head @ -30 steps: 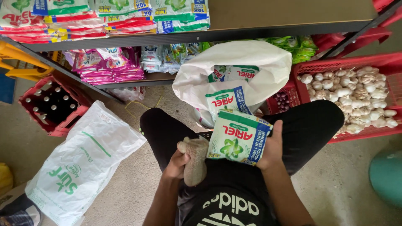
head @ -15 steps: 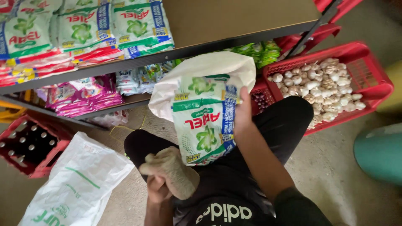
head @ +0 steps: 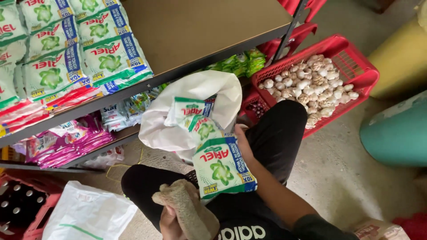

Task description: The person sits on the floor and sorts laundry detergent sachets from a white bag, wiping some of them with a cloth before placing them back or setting them aside.

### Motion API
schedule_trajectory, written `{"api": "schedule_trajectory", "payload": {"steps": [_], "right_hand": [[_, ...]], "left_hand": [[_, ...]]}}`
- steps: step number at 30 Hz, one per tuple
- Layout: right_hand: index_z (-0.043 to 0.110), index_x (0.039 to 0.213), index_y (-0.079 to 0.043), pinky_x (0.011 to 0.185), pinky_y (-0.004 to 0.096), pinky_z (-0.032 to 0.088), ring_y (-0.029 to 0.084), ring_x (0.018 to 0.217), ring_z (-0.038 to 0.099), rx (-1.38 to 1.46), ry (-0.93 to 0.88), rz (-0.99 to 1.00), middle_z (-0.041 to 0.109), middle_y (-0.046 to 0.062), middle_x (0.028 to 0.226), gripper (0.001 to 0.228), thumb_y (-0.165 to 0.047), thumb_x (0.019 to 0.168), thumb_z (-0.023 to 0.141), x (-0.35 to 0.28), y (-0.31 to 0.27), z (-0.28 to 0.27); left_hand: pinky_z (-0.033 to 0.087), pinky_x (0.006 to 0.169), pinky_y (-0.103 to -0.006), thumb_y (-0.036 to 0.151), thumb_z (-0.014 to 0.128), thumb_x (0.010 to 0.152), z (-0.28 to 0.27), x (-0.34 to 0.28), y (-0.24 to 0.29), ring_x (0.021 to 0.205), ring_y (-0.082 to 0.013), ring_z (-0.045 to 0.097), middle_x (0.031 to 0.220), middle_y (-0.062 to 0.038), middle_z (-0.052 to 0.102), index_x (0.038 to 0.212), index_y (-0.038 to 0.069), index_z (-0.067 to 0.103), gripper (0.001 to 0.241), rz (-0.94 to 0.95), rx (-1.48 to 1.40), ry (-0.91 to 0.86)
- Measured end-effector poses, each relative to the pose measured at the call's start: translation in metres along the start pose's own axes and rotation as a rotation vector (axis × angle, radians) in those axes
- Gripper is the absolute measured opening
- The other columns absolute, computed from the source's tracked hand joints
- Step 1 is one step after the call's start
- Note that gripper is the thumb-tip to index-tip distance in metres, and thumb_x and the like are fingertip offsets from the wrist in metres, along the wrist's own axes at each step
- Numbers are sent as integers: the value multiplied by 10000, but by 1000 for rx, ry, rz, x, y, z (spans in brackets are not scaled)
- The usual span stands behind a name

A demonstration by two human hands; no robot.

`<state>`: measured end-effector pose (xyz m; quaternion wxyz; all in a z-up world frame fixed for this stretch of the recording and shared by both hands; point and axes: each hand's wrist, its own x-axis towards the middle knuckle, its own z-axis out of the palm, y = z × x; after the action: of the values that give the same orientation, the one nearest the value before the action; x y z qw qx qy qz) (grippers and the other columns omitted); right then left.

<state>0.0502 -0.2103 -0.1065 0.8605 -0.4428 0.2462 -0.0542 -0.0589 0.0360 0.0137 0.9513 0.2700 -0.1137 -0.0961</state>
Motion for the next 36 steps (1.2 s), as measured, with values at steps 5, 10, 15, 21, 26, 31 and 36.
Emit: {"api": "schedule_trajectory", "payload": {"steps": [5,10,15,21,26,31,36], "right_hand": [[478,1477,25,1011,378,494,284,1144,612,407,-244,343,595,211,1381,620,-426,1055,430,-22,16,-1],[527,1467,-20,1029,474,504,372,1164,635,646,-458,656,600,250,1403,735,-597,1016,470,-58,-5,19],[474,1529,-11,1160,521,397,397,1337,535,688,-520,905,532,231,1503,928,-738,952,456,-95,-9,12],[386,1616,-107,1214,571,298,414,1434,431,757,-553,1021,427,216,1594,839,-583,936,504,-118,-29,23],[535,1453,-6,1033,515,491,385,1169,640,473,-457,750,624,233,1381,678,-471,959,542,-80,-33,-7],[541,1450,-11,974,480,547,365,1131,676,505,-521,534,637,244,1364,614,-473,1048,489,-45,-47,-12],[517,1466,22,994,524,540,396,1160,677,667,-719,477,631,269,1364,567,-372,1058,536,-48,-34,-27]], "left_hand": [[505,830,-392,297,737,1010,17,2,12,925,-295,644,1043,-232,630,1282,-1,560,441,32,-192,65],[471,974,-492,273,674,1032,-14,-1,14,996,-325,646,1119,-237,622,1363,49,512,431,112,-192,71],[451,994,-514,369,573,1078,-36,-14,14,1083,-317,636,1224,-218,596,1484,2,450,561,40,-222,166],[400,1098,-517,372,695,1016,-38,-12,8,1164,-350,623,1299,-224,621,1518,-16,380,709,15,-151,158],[582,872,-363,264,724,1022,0,8,12,1000,-221,681,1124,-158,684,1380,223,612,378,79,-147,-35],[486,1033,-457,250,787,923,-39,-20,-18,1149,-302,626,1309,-170,589,1392,71,492,583,-40,-103,117],[548,783,-352,268,746,964,-59,-22,-14,881,-229,676,1039,-138,683,1242,-4,595,418,-107,-48,107]]}}
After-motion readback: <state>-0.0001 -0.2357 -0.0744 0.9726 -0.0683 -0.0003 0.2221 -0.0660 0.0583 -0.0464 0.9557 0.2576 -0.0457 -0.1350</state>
